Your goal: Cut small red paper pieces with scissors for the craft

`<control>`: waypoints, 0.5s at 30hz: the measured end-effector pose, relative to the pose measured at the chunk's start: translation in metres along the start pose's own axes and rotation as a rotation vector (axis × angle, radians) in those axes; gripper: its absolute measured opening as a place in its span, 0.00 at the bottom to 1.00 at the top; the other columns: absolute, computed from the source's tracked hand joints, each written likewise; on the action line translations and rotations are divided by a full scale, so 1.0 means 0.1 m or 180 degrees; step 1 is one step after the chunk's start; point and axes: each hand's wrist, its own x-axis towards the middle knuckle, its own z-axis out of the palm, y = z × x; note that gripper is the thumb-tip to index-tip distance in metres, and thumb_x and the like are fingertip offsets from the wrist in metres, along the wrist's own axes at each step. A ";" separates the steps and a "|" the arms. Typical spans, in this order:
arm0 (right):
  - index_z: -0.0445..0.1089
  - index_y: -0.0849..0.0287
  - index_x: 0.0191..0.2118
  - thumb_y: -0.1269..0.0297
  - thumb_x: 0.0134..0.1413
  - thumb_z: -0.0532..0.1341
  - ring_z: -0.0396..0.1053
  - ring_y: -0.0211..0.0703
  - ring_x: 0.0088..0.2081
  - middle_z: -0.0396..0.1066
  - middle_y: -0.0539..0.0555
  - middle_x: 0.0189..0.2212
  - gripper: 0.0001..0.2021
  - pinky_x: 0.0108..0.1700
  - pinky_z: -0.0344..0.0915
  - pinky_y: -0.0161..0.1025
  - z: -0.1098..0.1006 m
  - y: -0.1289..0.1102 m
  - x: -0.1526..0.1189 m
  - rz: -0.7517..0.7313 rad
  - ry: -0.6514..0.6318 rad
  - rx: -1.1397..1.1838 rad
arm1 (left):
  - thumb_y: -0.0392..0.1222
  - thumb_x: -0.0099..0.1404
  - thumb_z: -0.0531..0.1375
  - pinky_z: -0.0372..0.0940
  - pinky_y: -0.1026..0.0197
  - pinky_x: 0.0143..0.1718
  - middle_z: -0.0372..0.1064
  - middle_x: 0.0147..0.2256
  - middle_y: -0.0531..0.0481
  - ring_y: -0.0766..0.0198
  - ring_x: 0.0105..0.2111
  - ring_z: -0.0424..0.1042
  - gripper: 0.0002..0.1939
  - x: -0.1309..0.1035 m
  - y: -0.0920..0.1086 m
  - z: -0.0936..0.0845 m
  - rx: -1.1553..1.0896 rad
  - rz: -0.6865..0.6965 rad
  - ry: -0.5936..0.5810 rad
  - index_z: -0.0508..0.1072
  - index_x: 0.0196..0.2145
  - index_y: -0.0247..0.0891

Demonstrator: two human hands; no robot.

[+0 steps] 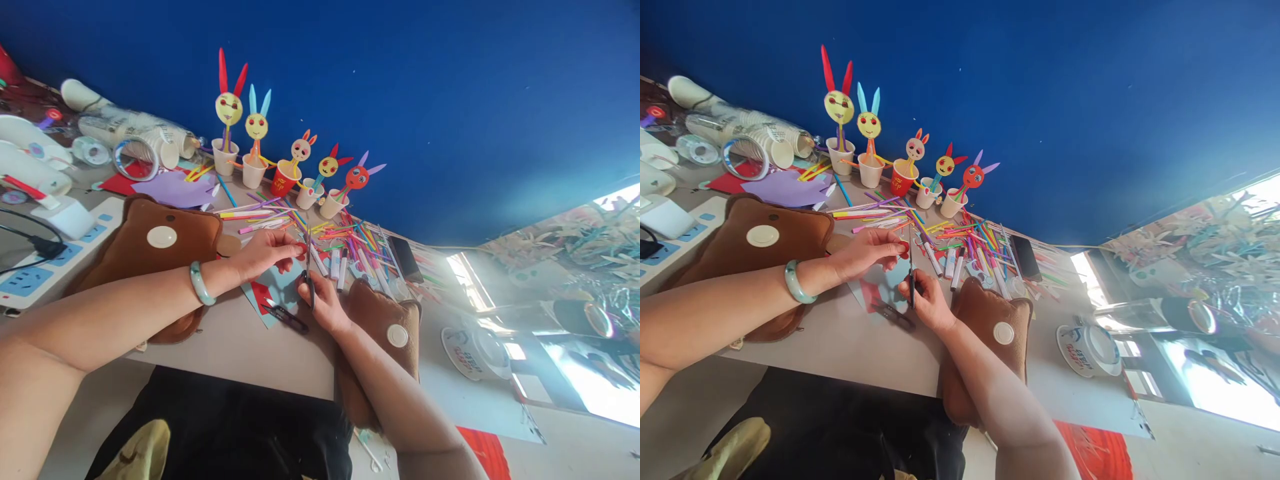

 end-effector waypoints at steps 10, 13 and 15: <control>0.61 0.58 0.26 0.33 0.49 0.58 0.51 0.36 0.25 0.55 0.46 0.20 0.28 0.27 0.51 0.36 0.00 0.00 0.00 0.0031 -0.0007 0.0015 | 0.44 0.56 0.66 0.63 0.66 0.23 0.74 0.30 0.48 0.73 0.21 0.67 0.11 0.00 -0.01 0.00 -0.0071 -0.0041 0.0031 0.74 0.29 0.32; 0.61 0.58 0.25 0.33 0.50 0.58 0.50 0.35 0.25 0.55 0.46 0.20 0.28 0.27 0.51 0.36 0.00 0.00 0.00 0.0030 -0.0015 0.0033 | 0.44 0.56 0.66 0.63 0.65 0.23 0.74 0.30 0.49 0.73 0.21 0.67 0.11 0.00 0.00 0.00 -0.0054 -0.0041 0.0026 0.74 0.29 0.32; 0.61 0.58 0.26 0.34 0.50 0.58 0.50 0.35 0.25 0.55 0.46 0.21 0.28 0.28 0.51 0.36 0.00 0.00 0.00 0.0025 -0.0023 0.0060 | 0.44 0.57 0.66 0.63 0.65 0.23 0.74 0.30 0.49 0.73 0.21 0.67 0.10 -0.01 0.00 0.01 -0.0044 -0.0051 0.0015 0.74 0.29 0.32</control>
